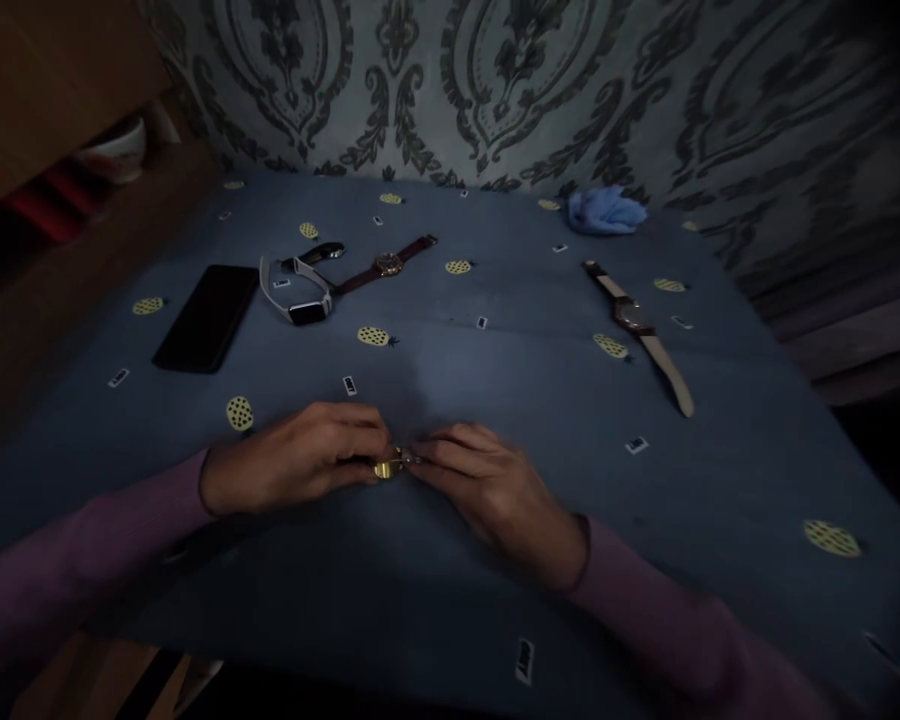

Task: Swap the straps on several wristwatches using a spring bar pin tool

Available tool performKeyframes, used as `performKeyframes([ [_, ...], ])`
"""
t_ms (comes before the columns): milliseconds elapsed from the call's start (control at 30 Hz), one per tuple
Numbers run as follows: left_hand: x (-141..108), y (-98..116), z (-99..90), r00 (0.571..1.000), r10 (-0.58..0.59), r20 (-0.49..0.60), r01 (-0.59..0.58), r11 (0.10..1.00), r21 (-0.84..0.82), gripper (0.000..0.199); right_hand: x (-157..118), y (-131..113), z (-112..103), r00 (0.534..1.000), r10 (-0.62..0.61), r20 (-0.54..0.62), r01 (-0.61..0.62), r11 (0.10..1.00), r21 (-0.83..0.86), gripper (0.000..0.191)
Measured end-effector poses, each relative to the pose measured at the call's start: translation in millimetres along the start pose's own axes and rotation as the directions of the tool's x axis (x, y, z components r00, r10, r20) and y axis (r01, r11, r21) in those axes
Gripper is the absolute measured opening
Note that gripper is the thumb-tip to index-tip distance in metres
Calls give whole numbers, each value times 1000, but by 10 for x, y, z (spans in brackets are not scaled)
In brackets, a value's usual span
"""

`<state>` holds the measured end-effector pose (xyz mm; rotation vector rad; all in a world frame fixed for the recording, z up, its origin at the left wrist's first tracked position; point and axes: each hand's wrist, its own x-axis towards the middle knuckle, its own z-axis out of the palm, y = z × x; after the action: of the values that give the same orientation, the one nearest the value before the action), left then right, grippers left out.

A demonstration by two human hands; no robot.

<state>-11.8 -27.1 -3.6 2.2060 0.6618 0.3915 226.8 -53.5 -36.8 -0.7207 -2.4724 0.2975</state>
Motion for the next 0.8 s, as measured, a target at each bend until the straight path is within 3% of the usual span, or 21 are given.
performKeyframes([
  [233, 18, 81, -47, 996, 12, 92, -21, 996, 89, 24, 31, 74, -10, 993, 99, -61, -77, 955, 287, 16],
  [467, 109, 235, -83, 979, 3, 204, -66, 950, 305, 25, 66, 85, -1, 987, 155, -45, -125, 911, 393, 16],
  [567, 133, 270, -93, 973, 0, 230, -82, 934, 348, 24, 23, 82, -64, 983, 181, -42, -155, 923, 351, 15],
  [633, 138, 282, -96, 970, -11, 242, -83, 923, 376, 23, -37, 73, -127, 966, 257, -42, -238, 937, 255, 18],
  [733, 131, 288, -95, 970, -21, 243, -79, 915, 395, 22, -124, 20, -206, 898, 439, -22, -438, 898, 45, 18],
  [800, 119, 285, -89, 970, -25, 240, -73, 918, 390, 23, -147, -42, -228, 844, 536, 19, -537, 844, 3, 13],
])
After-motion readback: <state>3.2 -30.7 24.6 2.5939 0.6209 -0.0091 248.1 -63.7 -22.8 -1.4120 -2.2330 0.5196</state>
